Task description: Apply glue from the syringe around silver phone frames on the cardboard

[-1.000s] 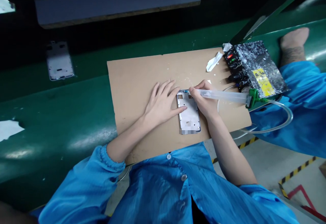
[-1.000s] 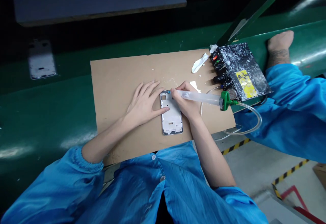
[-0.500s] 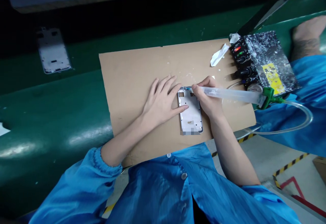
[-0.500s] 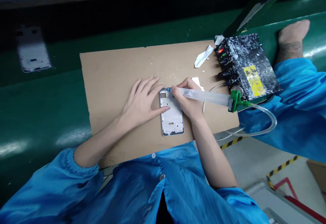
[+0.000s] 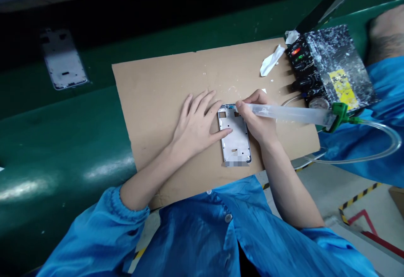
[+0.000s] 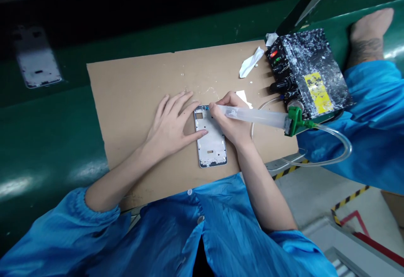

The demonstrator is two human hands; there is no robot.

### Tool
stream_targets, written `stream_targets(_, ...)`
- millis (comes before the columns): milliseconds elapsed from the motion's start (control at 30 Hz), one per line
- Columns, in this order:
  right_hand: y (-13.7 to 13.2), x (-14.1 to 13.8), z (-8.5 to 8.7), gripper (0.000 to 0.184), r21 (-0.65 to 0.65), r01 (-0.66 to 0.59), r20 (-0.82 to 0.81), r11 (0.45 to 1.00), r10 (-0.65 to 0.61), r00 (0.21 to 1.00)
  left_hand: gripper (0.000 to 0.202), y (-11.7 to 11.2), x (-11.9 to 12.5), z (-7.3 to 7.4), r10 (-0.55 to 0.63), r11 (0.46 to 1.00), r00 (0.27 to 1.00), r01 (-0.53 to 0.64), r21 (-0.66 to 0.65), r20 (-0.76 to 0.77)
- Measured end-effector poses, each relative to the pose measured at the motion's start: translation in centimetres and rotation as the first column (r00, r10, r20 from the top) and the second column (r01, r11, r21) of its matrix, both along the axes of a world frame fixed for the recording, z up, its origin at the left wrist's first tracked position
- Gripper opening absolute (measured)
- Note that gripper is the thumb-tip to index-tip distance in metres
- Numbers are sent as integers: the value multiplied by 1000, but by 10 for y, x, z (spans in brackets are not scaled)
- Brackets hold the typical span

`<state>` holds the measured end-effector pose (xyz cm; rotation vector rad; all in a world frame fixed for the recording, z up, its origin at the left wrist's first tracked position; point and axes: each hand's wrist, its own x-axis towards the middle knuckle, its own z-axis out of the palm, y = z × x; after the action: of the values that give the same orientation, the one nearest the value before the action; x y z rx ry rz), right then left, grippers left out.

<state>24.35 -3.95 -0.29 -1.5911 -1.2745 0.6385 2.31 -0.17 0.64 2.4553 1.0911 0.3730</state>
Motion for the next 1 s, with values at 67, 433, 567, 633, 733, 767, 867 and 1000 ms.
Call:
stream_targets(67,0,0,0,34,-2,4,-7,1000,-4,1000,74,0,0,0,0,1000,1000,0,7,0)
stream_targets(433,-1,0,1,32,-9,-7,-14,1000,7,1000,75,-1,1,3,-4,1000,1000,4,8,7)
stream_targets(567,-1,0,1,30,-13,-12,-15,1000,11,1000,75,0,0,3,-4,1000,1000,4,3,11)
stream_targets(633,-1,0,1,30,-11,-13,-17,1000,13,1000,75,0,0,2,-4,1000,1000,4,-1,12)
stream_targets(733,-1,-1,2,30,-9,-13,2,1000,13,1000,75,0,0,2,-6,1000,1000,6,6,5)
stream_targets(767,-1,-1,2,30,-11,-13,12,1000,13,1000,76,0,0,2,-8,1000,1000,8,10,2)
stream_targets(867,-1,-2,4,32,-16,-6,37,1000,7,999,76,0,-1,1,-11,1000,1000,11,23,-4)
stream_targets(1000,-1,-4,6,33,-12,3,29,1000,-2,1000,75,0,-1,1,-13,999,1000,13,32,1)
